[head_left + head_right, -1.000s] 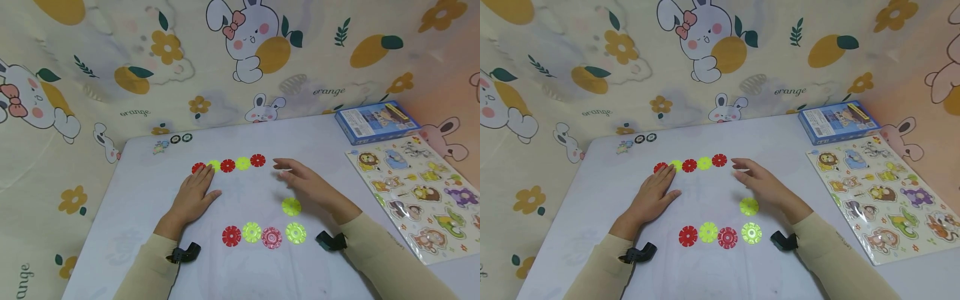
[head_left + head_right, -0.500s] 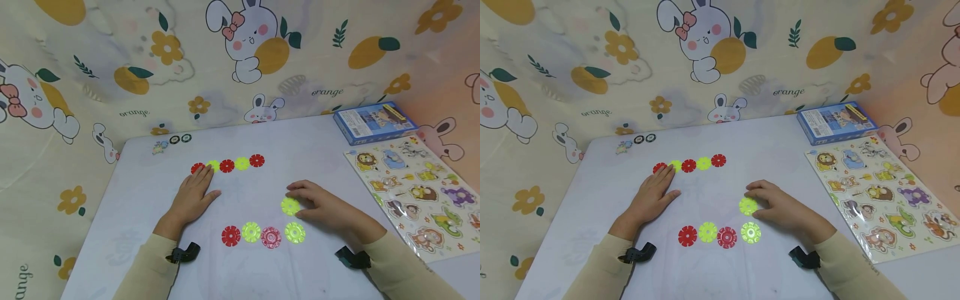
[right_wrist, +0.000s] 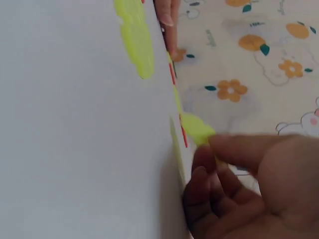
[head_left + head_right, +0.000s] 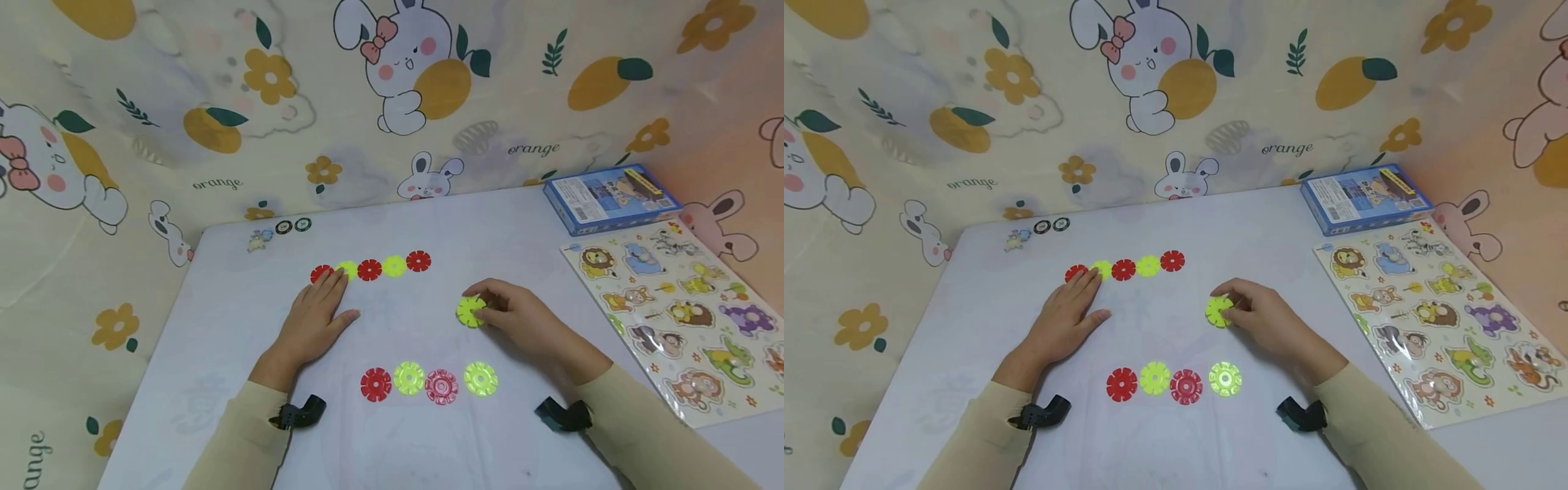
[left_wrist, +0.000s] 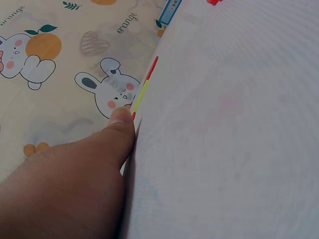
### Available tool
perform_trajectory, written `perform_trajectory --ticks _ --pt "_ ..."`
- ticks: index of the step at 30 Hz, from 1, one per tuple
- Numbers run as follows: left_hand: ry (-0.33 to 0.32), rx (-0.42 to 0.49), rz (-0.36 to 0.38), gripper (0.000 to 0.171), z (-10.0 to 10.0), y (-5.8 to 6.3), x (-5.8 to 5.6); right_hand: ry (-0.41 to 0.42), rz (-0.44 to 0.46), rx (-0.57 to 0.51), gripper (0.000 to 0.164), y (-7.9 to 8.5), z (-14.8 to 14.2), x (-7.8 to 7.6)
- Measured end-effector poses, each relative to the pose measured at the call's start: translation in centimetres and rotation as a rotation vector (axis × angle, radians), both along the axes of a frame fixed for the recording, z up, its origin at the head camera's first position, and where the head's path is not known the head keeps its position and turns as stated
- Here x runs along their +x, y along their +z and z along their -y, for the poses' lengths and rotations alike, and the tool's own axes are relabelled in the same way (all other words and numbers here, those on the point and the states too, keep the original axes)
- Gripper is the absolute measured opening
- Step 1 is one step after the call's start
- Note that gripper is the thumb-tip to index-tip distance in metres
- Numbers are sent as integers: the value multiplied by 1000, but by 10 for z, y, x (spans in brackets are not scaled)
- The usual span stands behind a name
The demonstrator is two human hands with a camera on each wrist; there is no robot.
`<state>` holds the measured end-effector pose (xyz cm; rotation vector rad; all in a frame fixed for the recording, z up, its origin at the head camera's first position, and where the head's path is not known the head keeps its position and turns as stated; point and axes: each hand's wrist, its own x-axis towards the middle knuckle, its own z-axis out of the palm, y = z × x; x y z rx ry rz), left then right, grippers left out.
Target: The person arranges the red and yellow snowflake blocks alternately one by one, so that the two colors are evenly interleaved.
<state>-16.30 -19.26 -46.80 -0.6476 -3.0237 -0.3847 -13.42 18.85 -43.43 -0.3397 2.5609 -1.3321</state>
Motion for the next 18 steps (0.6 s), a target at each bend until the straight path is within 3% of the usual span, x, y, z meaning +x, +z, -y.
perform_trajectory --ticks 6,12,15,18 --pt "3 -3 0 77 1 -2 -1 -168 8 -79 35 -7 10 -31" --pt "1 1 0 78 2 -5 -2 -262 57 -184 44 -12 20 -57" --pt "-2 2 -5 78 2 -5 -2 -274 63 -169 46 -12 23 -61" --pt "-2 3 -5 78 3 -4 -2 -240 -1 -69 44 -11 25 -59"
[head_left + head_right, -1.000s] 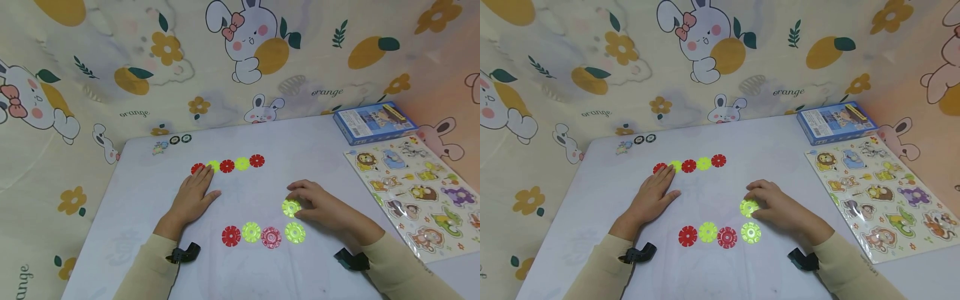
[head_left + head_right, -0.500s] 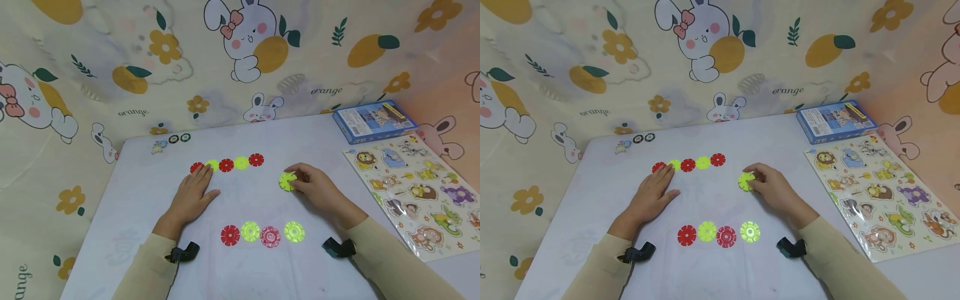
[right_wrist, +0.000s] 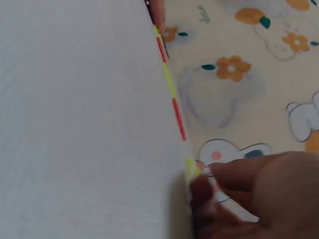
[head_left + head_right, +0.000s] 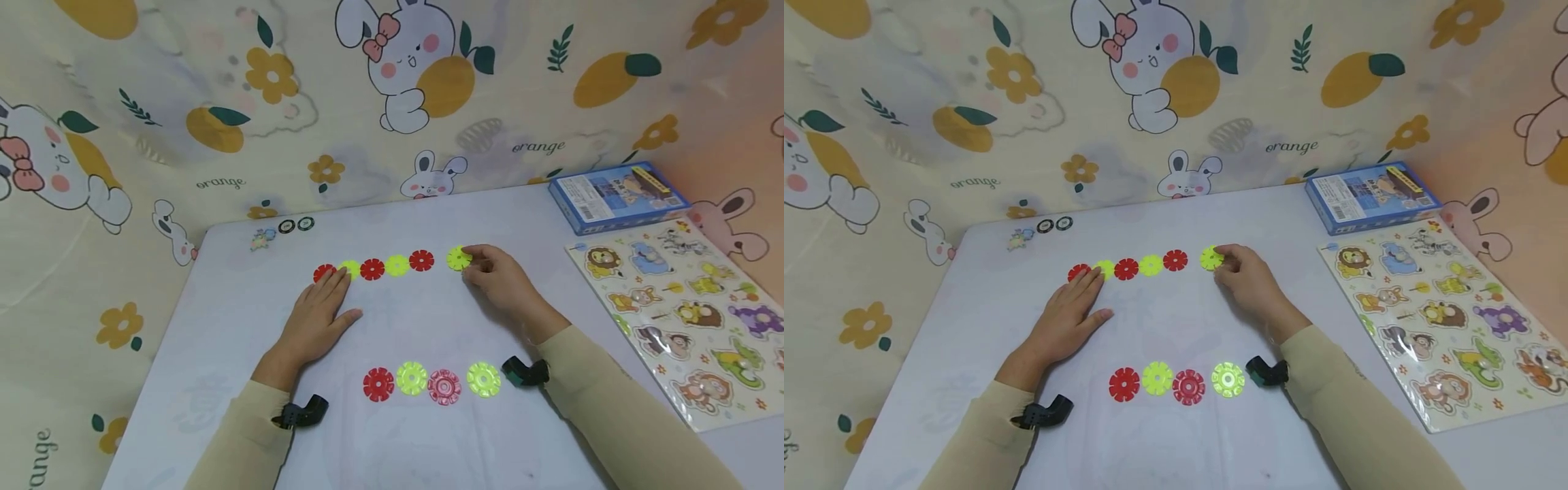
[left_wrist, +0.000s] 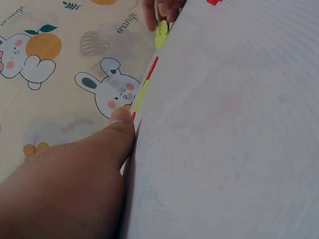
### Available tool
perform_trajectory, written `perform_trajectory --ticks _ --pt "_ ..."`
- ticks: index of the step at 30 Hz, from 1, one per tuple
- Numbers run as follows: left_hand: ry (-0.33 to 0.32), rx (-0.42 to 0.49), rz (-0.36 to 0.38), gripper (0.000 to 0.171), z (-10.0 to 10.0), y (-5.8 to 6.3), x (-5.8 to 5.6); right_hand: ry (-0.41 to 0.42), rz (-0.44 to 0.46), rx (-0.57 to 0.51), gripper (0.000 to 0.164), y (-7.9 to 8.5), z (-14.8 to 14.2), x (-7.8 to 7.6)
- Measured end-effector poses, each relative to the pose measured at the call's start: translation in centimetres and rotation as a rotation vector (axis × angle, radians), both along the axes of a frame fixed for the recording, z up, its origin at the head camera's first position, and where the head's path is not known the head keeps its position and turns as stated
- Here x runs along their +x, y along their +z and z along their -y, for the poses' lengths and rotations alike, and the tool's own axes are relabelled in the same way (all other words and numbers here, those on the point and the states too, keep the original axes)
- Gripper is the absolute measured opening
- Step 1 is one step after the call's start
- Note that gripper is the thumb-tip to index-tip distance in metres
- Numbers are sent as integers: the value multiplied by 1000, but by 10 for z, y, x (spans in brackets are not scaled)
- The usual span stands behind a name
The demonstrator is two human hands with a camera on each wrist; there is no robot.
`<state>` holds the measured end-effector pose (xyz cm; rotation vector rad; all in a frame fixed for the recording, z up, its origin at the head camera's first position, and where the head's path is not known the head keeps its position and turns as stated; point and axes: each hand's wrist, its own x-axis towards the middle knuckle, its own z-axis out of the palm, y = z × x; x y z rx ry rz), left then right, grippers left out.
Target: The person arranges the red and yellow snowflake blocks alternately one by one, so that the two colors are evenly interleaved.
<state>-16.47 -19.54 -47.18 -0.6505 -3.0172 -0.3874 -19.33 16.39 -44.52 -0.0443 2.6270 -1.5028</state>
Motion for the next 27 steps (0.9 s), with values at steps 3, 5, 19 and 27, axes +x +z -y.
perform_trajectory --ticks 3,5,19,27 --pt "4 4 -1 78 0 2 1 65 -96 186 43 2 1 4" --pt "1 6 -2 78 -1 2 1 136 -155 340 47 2 2 6" --pt "-3 -8 2 79 -1 1 0 299 -188 690 65 -4 12 1" --pt "4 -10 7 79 -2 3 1 310 -205 697 70 -5 15 2"
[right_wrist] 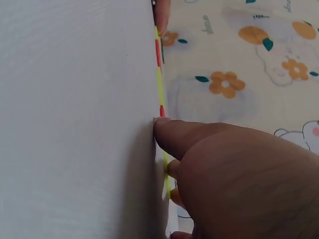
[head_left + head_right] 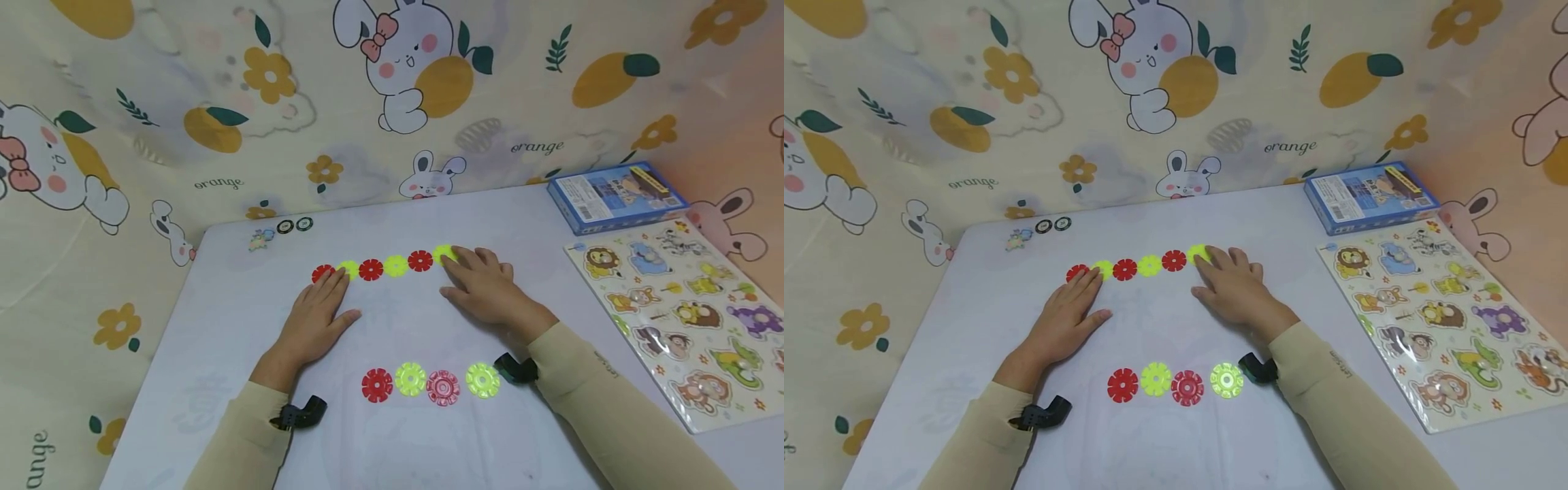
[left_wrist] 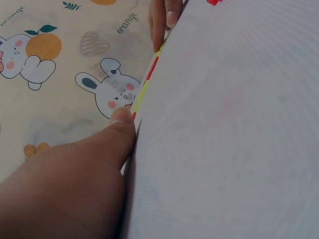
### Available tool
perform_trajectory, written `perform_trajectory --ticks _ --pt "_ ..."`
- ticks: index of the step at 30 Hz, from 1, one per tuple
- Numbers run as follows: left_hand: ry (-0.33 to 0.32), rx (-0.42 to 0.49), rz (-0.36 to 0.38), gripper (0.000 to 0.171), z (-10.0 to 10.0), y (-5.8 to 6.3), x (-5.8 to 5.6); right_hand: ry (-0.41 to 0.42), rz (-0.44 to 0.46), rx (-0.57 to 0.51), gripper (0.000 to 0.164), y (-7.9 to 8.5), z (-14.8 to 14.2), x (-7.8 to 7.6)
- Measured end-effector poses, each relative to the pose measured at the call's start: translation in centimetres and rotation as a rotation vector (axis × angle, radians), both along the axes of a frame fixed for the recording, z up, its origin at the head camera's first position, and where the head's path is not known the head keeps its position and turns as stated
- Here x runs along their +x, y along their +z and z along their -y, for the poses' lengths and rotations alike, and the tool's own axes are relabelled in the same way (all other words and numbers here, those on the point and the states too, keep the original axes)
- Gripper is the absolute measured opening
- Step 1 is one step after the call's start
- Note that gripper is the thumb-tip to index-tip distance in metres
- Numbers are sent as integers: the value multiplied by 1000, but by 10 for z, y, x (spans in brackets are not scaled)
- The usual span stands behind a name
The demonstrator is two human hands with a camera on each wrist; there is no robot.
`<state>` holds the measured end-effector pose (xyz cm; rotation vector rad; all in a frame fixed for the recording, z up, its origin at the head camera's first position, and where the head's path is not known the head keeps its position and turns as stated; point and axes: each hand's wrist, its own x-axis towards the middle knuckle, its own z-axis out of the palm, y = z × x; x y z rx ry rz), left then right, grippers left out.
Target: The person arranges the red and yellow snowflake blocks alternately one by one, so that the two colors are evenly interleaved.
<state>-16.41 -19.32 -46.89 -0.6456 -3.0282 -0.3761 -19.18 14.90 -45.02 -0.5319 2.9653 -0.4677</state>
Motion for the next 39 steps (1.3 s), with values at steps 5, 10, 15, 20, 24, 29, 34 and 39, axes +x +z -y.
perform_trajectory --ticks 5,10,15,20,24,29,34,39 --pt "5 -6 0 79 0 -1 0 4 -5 -4 71 0 0 1" --pt "5 -12 -1 80 0 -2 0 -21 -5 -126 68 2 -1 3" --pt "6 -6 7 79 1 -2 0 -22 75 -508 62 12 -4 16" --pt "11 -14 6 79 2 -2 0 104 272 -883 46 23 -11 38" --pt "12 -12 1 79 1 -2 0 231 340 -914 55 21 -15 59" --pt "6 -9 -6 79 1 -2 0 250 417 -714 78 14 -12 86" --pt "4 -9 -11 79 1 -2 0 274 332 -447 60 12 -3 102" --pt "6 -10 -6 79 1 -3 -1 285 165 -316 27 12 7 109"
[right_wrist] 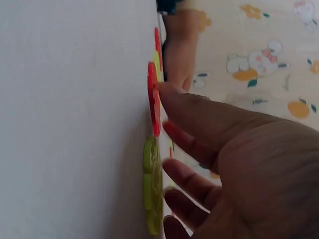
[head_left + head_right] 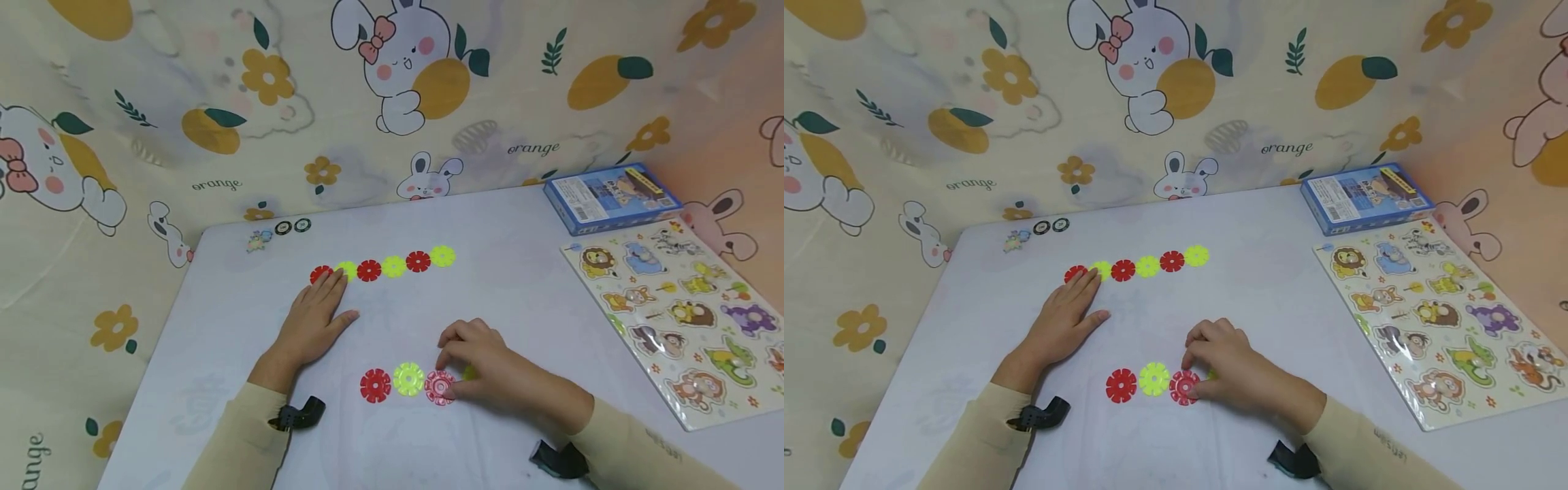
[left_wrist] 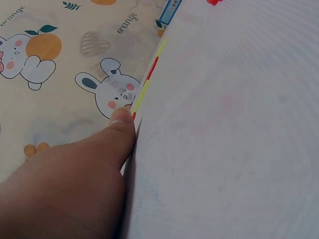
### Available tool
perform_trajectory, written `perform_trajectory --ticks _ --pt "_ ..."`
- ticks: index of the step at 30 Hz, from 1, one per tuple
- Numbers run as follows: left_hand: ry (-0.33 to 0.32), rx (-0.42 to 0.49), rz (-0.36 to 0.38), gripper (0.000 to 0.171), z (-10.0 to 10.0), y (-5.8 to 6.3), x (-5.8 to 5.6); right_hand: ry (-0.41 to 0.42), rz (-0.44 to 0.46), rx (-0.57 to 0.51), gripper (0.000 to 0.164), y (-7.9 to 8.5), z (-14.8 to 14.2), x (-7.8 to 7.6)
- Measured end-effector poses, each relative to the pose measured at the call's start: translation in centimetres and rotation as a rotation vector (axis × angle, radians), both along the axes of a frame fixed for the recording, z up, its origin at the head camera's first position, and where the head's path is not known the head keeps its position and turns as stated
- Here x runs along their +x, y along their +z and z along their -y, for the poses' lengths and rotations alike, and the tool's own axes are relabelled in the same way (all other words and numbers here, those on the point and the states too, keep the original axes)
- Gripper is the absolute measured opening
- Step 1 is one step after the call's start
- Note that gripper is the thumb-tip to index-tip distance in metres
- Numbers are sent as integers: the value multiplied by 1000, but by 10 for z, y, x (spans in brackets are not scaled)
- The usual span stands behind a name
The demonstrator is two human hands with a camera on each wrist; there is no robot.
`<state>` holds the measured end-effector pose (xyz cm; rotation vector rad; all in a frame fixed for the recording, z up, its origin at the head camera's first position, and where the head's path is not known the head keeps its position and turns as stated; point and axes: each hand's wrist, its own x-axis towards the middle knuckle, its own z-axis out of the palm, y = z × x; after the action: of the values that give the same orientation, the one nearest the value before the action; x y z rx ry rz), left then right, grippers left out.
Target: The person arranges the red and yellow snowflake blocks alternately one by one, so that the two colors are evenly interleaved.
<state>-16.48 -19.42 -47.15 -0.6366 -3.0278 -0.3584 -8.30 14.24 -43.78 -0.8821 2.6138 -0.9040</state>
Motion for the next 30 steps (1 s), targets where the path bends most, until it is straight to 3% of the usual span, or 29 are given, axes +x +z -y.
perform_trajectory --ticks 3,9,13,18,23,30 --pt "0 0 -7 79 0 0 0 11 -39 39 28 2 4 3" --pt "3 -3 -9 79 0 -1 -1 22 -13 60 45 5 6 7" --pt "0 1 -1 79 1 -2 -1 9 73 -18 38 8 6 7" --pt "6 -5 8 80 1 -2 -1 -11 194 -213 20 13 4 -2" --pt "12 -4 12 80 1 -2 -2 -203 273 -306 15 11 -8 -27" --pt "13 -5 12 80 0 0 0 -528 255 -394 22 -3 -38 -79"
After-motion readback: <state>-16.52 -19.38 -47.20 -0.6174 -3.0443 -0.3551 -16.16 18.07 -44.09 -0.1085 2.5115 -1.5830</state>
